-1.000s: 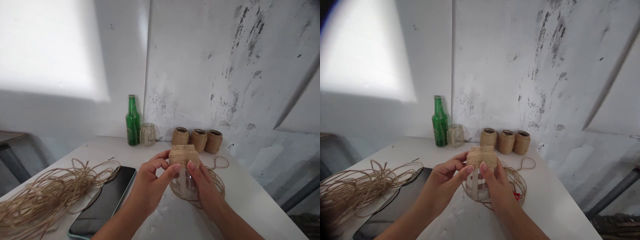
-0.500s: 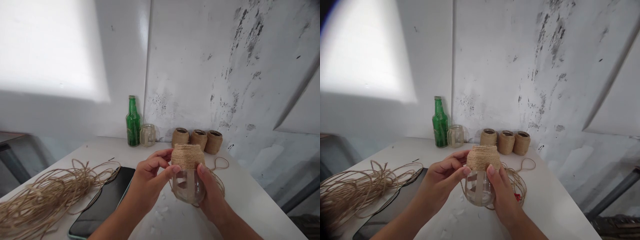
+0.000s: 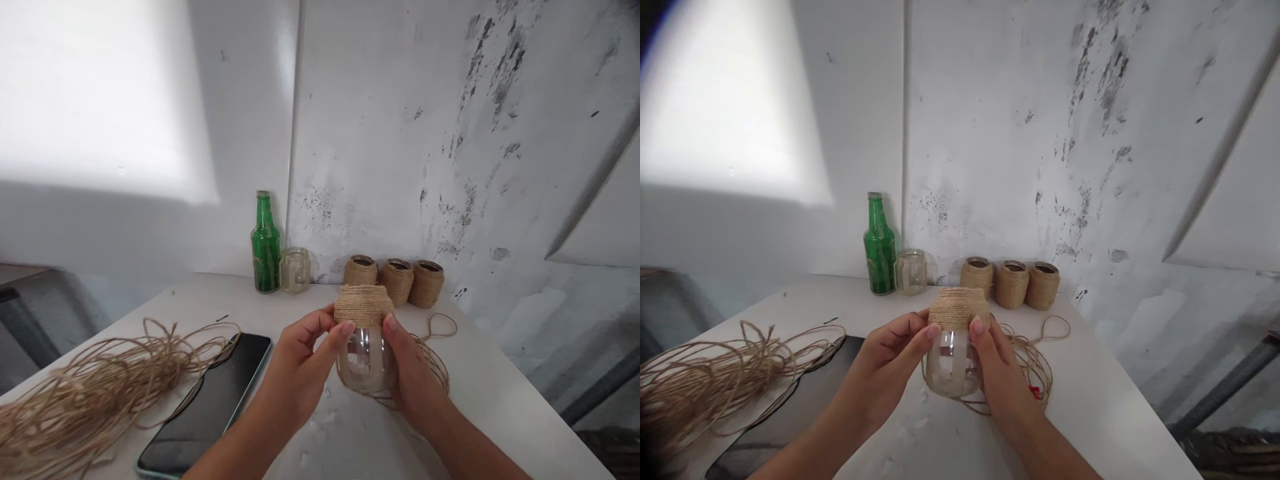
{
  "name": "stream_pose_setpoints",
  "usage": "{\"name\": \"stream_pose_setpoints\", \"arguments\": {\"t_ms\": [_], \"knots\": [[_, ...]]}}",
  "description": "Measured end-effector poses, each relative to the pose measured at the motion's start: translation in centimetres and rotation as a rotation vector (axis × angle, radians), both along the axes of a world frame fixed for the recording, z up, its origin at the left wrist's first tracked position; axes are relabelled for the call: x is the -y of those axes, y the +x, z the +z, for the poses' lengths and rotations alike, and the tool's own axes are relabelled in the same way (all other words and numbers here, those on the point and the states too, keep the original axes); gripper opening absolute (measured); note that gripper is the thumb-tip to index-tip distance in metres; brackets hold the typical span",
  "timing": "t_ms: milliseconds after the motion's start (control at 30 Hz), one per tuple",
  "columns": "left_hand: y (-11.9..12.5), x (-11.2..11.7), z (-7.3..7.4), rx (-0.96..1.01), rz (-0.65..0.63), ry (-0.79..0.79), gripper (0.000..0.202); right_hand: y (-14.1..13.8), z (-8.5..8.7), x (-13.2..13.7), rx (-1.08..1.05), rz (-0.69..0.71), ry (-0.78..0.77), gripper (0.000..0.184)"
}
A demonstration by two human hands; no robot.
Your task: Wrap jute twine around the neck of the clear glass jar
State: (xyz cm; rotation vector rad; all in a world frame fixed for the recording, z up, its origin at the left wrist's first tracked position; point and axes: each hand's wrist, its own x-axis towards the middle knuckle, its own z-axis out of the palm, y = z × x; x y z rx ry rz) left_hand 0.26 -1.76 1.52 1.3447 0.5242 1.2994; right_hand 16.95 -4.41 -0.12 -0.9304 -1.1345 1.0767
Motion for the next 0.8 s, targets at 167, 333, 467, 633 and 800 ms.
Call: {"name": "stream_pose_setpoints", "arguments": {"t_ms": [167, 333, 467, 633, 800], "knots": [[0.0, 0.0, -0.2, -0.116, 0.053, 0.032, 0.036, -0.8, 0.8, 0.7, 0.067, -0.069, -0.037, 0.052], [-0.2, 0.1, -0.1, -0.16, 0.022, 0.032, 0.034, -0.7, 0.8, 0.9, 0.054, -0.103, -0.043, 0.049], [-0.2, 0.0, -0.1, -0.264, 0.241, 0.106, 0.036, -0.5, 0.4, 0.6, 0.05, -0.127, -0.041, 0.048], [0.0, 0.4, 0.6, -0.236, 0.111, -0.054, 0.043, -0.7, 0.7, 0.6, 0.046, -0.186, -0.053, 0.048], [-0.1, 0.7, 0.8, -0.213, -0.137, -0.19, 0.046, 0.1, 0.0, 0.3, 0.065, -0.327, -0.066, 0.046]]}}
